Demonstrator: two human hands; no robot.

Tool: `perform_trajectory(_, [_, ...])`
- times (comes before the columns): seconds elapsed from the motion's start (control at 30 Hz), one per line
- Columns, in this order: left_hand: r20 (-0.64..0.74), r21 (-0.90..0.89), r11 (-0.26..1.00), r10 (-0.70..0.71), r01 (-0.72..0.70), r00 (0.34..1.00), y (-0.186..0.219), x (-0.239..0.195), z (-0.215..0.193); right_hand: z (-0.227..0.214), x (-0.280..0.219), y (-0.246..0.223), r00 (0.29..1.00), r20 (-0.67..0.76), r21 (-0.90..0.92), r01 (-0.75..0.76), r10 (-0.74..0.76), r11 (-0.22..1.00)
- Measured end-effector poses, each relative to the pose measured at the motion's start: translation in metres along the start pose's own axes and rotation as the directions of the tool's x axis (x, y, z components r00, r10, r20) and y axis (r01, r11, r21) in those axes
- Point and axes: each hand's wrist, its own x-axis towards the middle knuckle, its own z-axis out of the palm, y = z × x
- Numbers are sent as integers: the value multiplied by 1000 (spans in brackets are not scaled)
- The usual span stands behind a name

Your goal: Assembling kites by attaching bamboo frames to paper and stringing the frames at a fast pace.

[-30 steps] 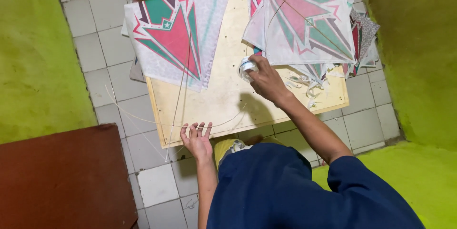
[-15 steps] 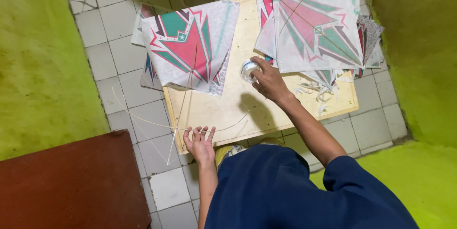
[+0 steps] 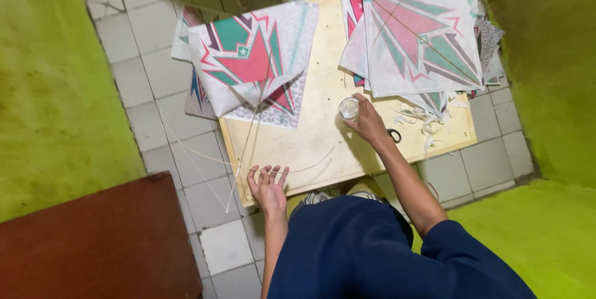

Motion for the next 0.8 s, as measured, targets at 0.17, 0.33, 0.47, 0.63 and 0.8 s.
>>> perform_trajectory(0.17, [-13,-11,1000,10,-10,1000,-26,-24,1,21,-17,29,995,36,56,-97,96,994])
perform_trajectory(0.33, [2,-66,998,20,-20,1000,-45,-47,4,30,-18,46,995,44,70,-92,89,993])
perform_trajectory(0.47, [33,-96,993,70,-67,997,-44,-74,12,19,-22,40,998,20,156,-69,67,985])
perform_trajectory(0.63, [68,-134,983,132,-122,989,-40,-90,15,-8,-49,41,993,-117,230,45,-18,972])
perform_trajectory(0.8, [59,-180,974,150,-137,987,-27,-89,15,-23,-73,53,946,-260,462,-53,192,885])
